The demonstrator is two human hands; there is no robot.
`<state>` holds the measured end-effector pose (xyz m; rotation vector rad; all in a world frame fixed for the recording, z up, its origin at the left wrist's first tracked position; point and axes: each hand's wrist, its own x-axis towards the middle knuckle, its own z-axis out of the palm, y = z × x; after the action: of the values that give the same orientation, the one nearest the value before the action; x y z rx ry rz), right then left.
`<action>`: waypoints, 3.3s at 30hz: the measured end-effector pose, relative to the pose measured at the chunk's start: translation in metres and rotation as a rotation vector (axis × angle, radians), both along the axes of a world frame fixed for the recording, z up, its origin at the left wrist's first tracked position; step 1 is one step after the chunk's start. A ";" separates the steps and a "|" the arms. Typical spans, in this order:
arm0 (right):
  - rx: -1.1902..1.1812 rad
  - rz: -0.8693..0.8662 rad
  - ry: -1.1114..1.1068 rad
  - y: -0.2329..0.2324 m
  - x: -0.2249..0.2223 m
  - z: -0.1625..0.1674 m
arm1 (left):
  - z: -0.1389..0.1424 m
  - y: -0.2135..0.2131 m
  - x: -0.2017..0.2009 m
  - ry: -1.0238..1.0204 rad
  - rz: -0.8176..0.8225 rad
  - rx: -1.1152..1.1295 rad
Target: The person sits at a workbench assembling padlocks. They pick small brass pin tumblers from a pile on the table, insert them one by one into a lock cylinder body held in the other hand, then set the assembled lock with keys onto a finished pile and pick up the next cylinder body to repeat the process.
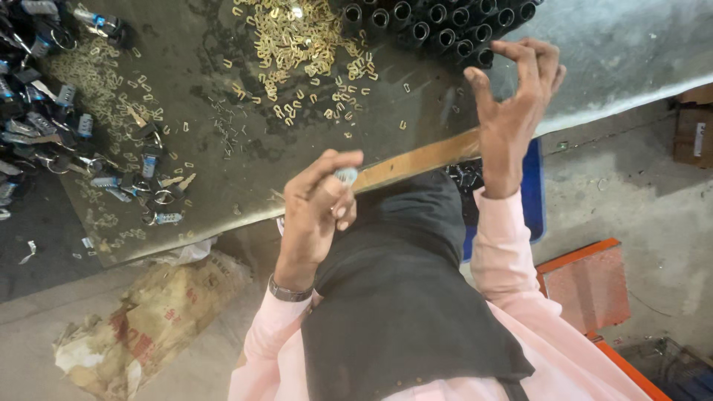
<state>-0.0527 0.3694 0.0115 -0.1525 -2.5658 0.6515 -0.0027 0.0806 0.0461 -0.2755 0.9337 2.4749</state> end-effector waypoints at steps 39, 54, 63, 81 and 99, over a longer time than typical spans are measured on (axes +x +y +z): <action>-0.683 0.308 -0.175 -0.073 0.086 0.035 | 0.030 0.032 0.013 1.032 -0.047 -1.232; -0.452 0.113 -0.534 0.027 0.143 0.004 | 0.030 -0.058 -0.006 1.259 -0.008 -1.541; -0.436 0.186 -0.590 0.016 0.114 0.021 | -0.013 -0.171 -0.053 0.832 0.316 -2.218; -1.236 0.442 -0.494 -0.087 0.083 0.014 | 0.030 -0.025 -0.027 0.959 0.024 -1.523; -0.891 0.468 -0.092 -0.075 0.075 0.035 | -0.005 -0.023 -0.027 1.077 -0.143 -1.678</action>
<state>0.0221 0.2939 0.0461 0.1411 -2.2046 1.9618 -0.0298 0.0571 0.0414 0.6683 3.0240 0.9010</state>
